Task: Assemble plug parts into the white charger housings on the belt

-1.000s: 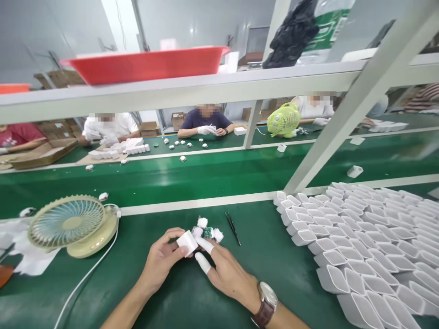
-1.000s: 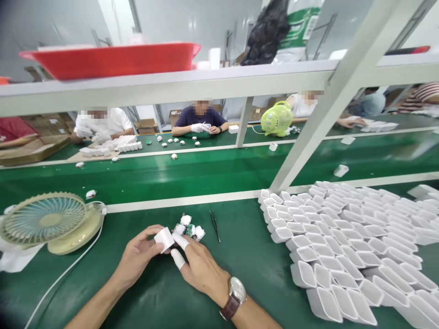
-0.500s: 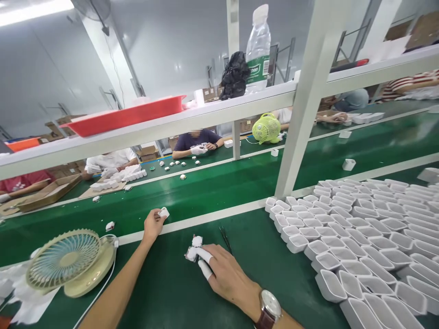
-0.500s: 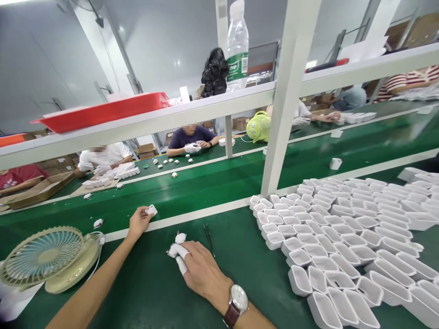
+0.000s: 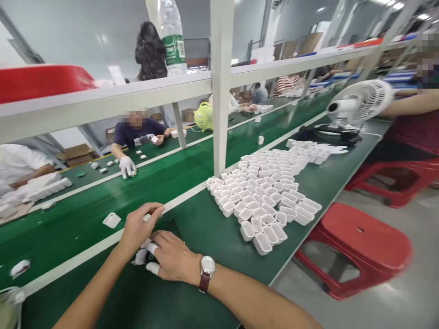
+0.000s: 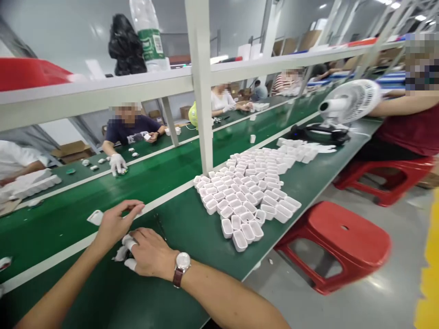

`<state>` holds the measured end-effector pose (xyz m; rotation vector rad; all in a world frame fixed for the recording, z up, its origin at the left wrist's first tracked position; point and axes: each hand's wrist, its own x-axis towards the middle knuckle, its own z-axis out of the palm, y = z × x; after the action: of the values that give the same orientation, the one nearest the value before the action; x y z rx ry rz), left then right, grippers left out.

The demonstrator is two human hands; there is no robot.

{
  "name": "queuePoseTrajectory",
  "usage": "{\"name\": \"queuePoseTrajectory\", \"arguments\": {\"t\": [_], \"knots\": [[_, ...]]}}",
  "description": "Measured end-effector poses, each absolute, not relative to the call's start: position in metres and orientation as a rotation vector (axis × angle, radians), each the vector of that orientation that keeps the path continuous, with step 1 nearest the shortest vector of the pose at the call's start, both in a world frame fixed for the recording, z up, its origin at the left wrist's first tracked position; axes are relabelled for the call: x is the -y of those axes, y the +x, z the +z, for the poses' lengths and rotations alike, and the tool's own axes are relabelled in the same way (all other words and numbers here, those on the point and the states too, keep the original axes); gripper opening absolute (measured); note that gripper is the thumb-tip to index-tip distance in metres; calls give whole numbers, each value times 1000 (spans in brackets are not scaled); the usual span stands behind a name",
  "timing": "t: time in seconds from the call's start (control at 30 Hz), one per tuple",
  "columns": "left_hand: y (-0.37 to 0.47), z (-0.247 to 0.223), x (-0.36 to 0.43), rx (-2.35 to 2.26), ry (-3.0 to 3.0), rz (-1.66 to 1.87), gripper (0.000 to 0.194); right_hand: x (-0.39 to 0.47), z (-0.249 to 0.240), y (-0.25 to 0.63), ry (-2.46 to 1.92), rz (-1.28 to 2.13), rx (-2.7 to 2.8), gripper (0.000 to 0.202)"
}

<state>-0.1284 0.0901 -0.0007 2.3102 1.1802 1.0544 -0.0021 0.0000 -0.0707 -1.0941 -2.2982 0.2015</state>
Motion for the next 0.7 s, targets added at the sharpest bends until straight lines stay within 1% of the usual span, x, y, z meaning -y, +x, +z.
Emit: {"name": "queuePoseTrajectory", "arguments": {"t": [0.07, 0.17, 0.23, 0.3, 0.33, 0.37, 0.43, 0.53, 0.6, 0.7], "knots": [[-86, 4, -70, -904, 2448, 763, 29, -1, -81, -5, -1149, 240, 2306, 46], [-29, 0, -43, -503, 2693, 459, 31, -5, -97, -7, -1242, 309, 2197, 59], [2, -6, -27, -326, 2836, 351, 33, -10, -102, -6, -1257, 333, 2165, 52], [28, -12, -13, -234, 2948, 262, 27, -15, -101, -2, -1208, 340, 2218, 44], [38, -15, -7, -219, 2990, 220, 22, -17, -99, 0, -1182, 341, 2250, 44], [46, -18, -3, -226, 3020, 187, 17, -18, -96, 2, -1159, 340, 2280, 48], [57, -22, 3, -288, 3048, 157, 12, -19, -92, 6, -1109, 325, 2324, 62], [55, -25, 4, -358, 3057, 167, 16, -20, -96, 8, -1008, 235, 2238, 67], [41, -22, 2, -392, 3041, 227, 16, -19, -103, 5, -940, 201, 2132, 63], [2, -7, -5, -527, 2925, 460, 17, -17, -113, -5, -914, 200, 1986, 50]]}}
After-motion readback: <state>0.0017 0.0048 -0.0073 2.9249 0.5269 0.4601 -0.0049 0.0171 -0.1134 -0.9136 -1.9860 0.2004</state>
